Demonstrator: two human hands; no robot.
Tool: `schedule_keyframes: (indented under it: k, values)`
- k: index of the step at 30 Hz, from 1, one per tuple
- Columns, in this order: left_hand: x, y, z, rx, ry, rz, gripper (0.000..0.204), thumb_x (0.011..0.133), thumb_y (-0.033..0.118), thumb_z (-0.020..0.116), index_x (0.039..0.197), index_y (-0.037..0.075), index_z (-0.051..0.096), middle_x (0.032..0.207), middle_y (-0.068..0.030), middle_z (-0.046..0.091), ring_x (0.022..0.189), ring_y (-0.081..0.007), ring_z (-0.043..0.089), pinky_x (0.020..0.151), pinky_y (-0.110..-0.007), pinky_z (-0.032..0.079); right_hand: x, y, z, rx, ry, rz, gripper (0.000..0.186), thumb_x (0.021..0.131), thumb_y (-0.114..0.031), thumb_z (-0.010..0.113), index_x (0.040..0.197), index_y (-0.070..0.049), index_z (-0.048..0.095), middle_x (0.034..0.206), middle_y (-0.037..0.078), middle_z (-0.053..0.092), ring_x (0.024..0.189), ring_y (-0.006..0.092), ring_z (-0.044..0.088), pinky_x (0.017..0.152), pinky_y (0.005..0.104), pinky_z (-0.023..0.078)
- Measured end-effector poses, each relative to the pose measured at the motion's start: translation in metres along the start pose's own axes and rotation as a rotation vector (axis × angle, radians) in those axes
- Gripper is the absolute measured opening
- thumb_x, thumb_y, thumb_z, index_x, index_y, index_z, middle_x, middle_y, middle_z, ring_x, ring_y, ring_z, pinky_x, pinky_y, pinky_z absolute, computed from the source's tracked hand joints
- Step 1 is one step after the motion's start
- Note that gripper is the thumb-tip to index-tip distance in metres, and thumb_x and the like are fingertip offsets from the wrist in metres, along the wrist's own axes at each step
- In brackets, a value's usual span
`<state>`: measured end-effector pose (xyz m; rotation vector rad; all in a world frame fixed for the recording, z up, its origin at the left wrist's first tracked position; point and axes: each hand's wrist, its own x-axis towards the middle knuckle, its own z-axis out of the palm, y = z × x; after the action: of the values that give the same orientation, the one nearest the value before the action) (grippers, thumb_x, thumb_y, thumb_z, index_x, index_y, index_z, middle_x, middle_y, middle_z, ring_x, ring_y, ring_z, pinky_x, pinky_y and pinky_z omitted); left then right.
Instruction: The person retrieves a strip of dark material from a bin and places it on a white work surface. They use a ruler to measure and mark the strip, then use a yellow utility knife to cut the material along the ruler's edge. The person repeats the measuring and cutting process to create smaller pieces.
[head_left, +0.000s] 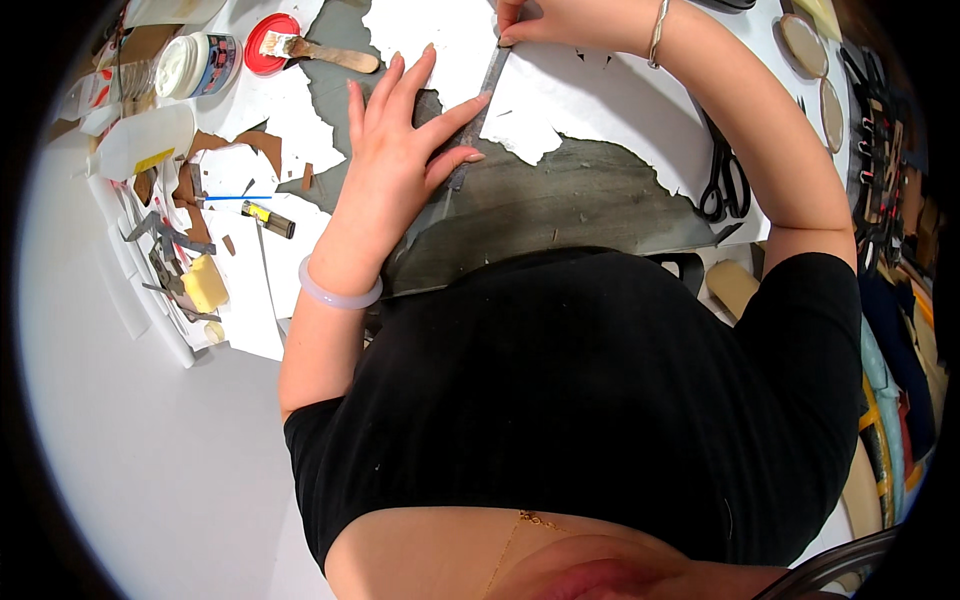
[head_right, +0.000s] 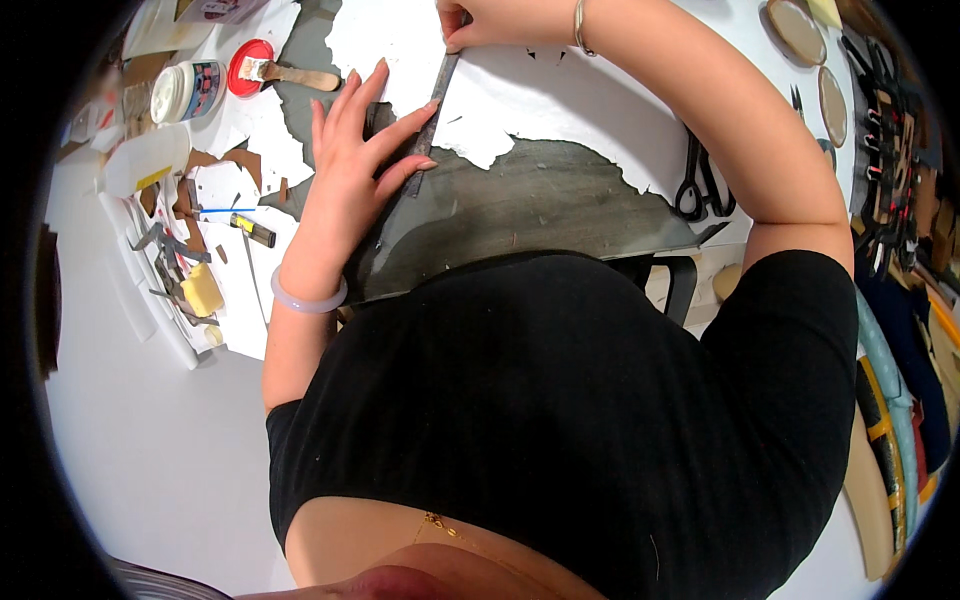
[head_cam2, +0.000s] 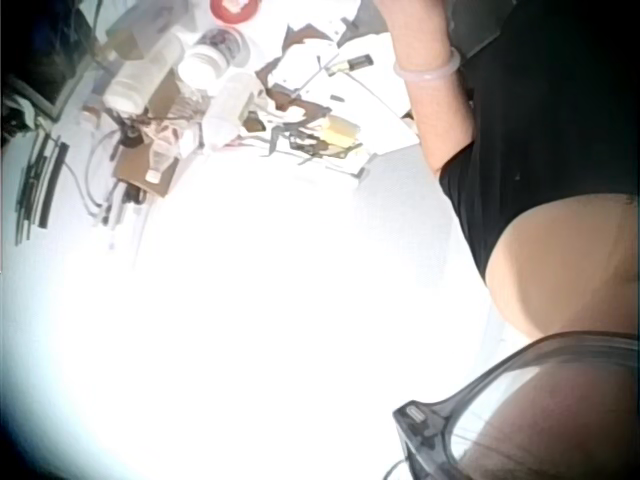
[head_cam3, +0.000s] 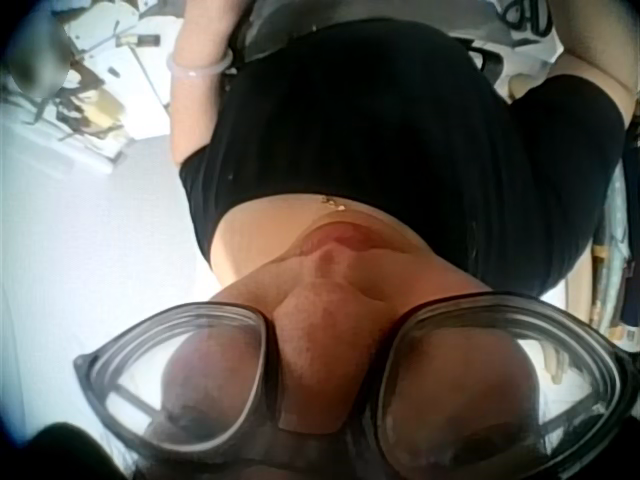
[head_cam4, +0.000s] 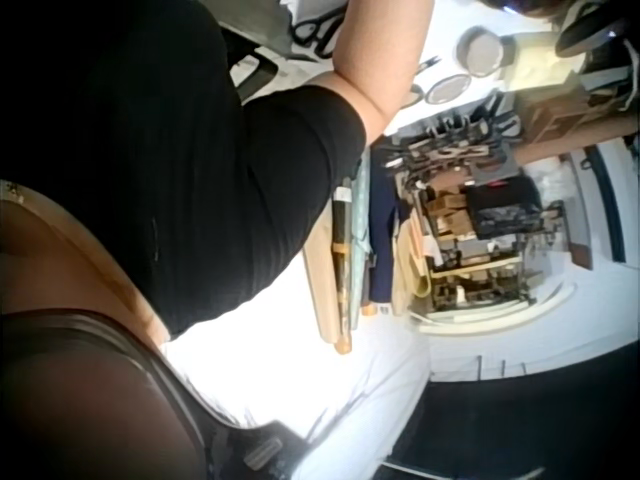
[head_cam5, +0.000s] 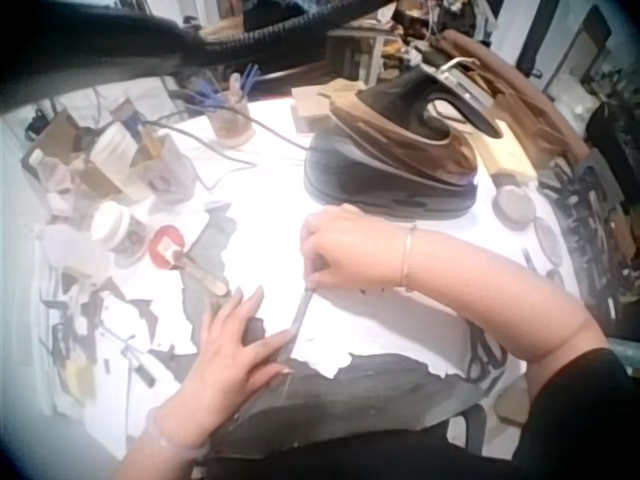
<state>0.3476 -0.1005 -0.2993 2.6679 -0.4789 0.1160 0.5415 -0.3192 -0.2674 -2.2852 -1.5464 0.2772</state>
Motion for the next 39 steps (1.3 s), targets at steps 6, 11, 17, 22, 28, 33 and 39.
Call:
schedule_keyframes:
  k: [6,11,17,22,28,33,39]
  values:
    - [0.001,0.002,-0.001,-0.001,-0.017,-0.01,0.055,0.082,0.036,0.082,0.135,0.033,0.069,0.159,-0.0146,0.043,0.147,-0.0449,0.038,0.118,-0.074,0.024,-0.001,-0.005,-0.002,-0.019,0.006,0.01,0.015,0.08,-0.024,0.077,0.083,-0.009,0.078,0.1,0.01,0.07,0.101,0.0309,0.066,0.09,0.0429,0.051]
    - [0.0,0.001,0.0,0.0,-0.026,-0.019,0.055,0.082,0.035,0.082,0.135,0.032,0.069,0.16,-0.0149,0.043,0.147,-0.0445,0.038,0.118,-0.073,0.024,-0.002,-0.007,-0.002,-0.028,-0.008,0.022,0.014,0.079,-0.023,0.077,0.082,-0.009,0.078,0.098,0.01,0.071,0.1,0.0303,0.066,0.089,0.0431,0.051]
    - [0.003,0.001,-0.002,-0.009,-0.039,-0.008,0.06,0.081,0.035,0.083,0.138,0.032,0.066,0.16,-0.016,0.041,0.149,-0.0453,0.036,0.118,-0.073,0.024,-0.004,-0.011,-0.004,-0.033,0.04,-0.015,0.013,0.079,-0.022,0.077,0.082,-0.01,0.078,0.097,0.009,0.07,0.1,0.0297,0.066,0.089,0.043,0.051]
    - [0.012,-0.001,-0.006,-0.017,-0.073,0.042,0.068,0.078,0.037,0.084,0.143,0.032,0.062,0.163,-0.0186,0.038,0.15,-0.0468,0.034,0.119,-0.072,0.024,-0.003,-0.001,0.004,0.003,0.052,-0.002,0.014,0.079,-0.022,0.078,0.083,-0.009,0.078,0.096,0.01,0.07,0.099,0.03,0.066,0.09,0.0431,0.051]
    - [0.026,-0.005,-0.011,0.06,-0.176,0.062,0.086,0.074,0.039,0.087,0.153,0.037,0.052,0.169,-0.0181,0.028,0.155,-0.045,0.026,0.123,-0.066,0.021,-0.003,0.003,0.004,0.037,0.052,-0.001,0.014,0.078,-0.022,0.078,0.083,-0.008,0.078,0.092,0.012,0.07,0.095,0.0316,0.067,0.087,0.0436,0.051]
    - [0.038,-0.004,-0.015,0.09,-0.217,0.093,0.091,0.07,0.041,0.088,0.153,0.04,0.051,0.17,-0.0185,0.025,0.156,-0.0444,0.023,0.124,-0.066,0.018,0.001,0.001,0.003,-0.014,0.019,-0.009,0.012,0.078,-0.02,0.076,0.082,-0.009,0.078,0.09,0.012,0.069,0.094,0.0322,0.067,0.085,0.0439,0.052]
    - [0.041,-0.007,-0.013,0.104,-0.205,0.086,0.092,0.07,0.047,0.088,0.153,0.041,0.051,0.17,-0.0189,0.025,0.157,-0.0443,0.023,0.124,-0.066,0.016,0.007,0.002,0.004,-0.066,0.039,-0.061,0.013,0.079,-0.02,0.074,0.087,-0.009,0.078,0.091,0.011,0.069,0.095,0.0319,0.067,0.085,0.0436,0.051]
